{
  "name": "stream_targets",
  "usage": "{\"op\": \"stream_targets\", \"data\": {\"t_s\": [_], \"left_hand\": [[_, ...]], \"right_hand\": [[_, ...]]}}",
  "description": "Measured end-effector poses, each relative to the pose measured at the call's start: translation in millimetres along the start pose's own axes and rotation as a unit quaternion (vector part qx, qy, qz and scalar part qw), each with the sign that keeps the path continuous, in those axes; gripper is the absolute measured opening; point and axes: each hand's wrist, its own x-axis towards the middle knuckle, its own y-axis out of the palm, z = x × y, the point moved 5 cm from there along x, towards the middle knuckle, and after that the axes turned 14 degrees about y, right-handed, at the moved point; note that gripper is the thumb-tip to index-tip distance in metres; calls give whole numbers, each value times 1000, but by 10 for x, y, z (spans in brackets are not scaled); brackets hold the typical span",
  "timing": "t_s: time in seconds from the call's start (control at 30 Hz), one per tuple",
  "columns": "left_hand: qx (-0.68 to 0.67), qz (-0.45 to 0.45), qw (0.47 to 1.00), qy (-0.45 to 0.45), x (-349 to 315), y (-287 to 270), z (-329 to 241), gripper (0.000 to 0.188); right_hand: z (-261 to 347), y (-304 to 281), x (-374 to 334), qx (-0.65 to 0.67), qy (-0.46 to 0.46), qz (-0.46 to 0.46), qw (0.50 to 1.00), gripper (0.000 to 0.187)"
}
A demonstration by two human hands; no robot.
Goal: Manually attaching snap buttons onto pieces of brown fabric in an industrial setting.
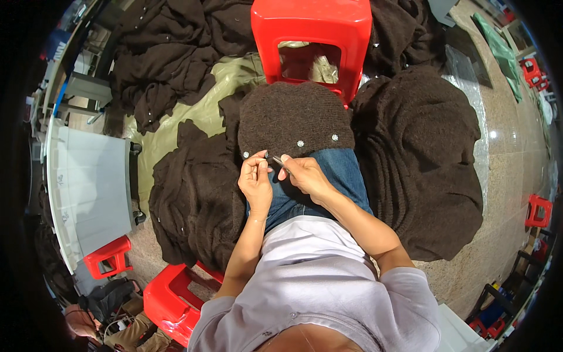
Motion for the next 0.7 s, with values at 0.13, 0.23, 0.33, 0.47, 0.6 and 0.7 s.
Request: {"op": "stream_targets", "data": {"t_s": [0.13,0.23,0.33,0.47,0.6,0.7], "left_hand": [[-32,2,999,-17,-6,-10,-7,5],[-34,-3,999,-22,-17,-22,-35,4],[-35,4,999,-14,-15,-25,-38,4],[-35,10,999,-10,-24,-34,-31,4],[-30,14,999,-5,-30,-28,-17,4],[-27,-15,999,-13,-25,-64,11,5]], "right_hand": [[37,83,36,-36,6,-37,999,49],[27,95,93,-40,6,-44,998,49],[48,113,101,-53,1,-50,997,48],[40,111,122,-61,5,-60,996,47],[50,104,112,-71,-19,-72,995,48],[5,32,28,-64,-22,-70,995,49]]}}
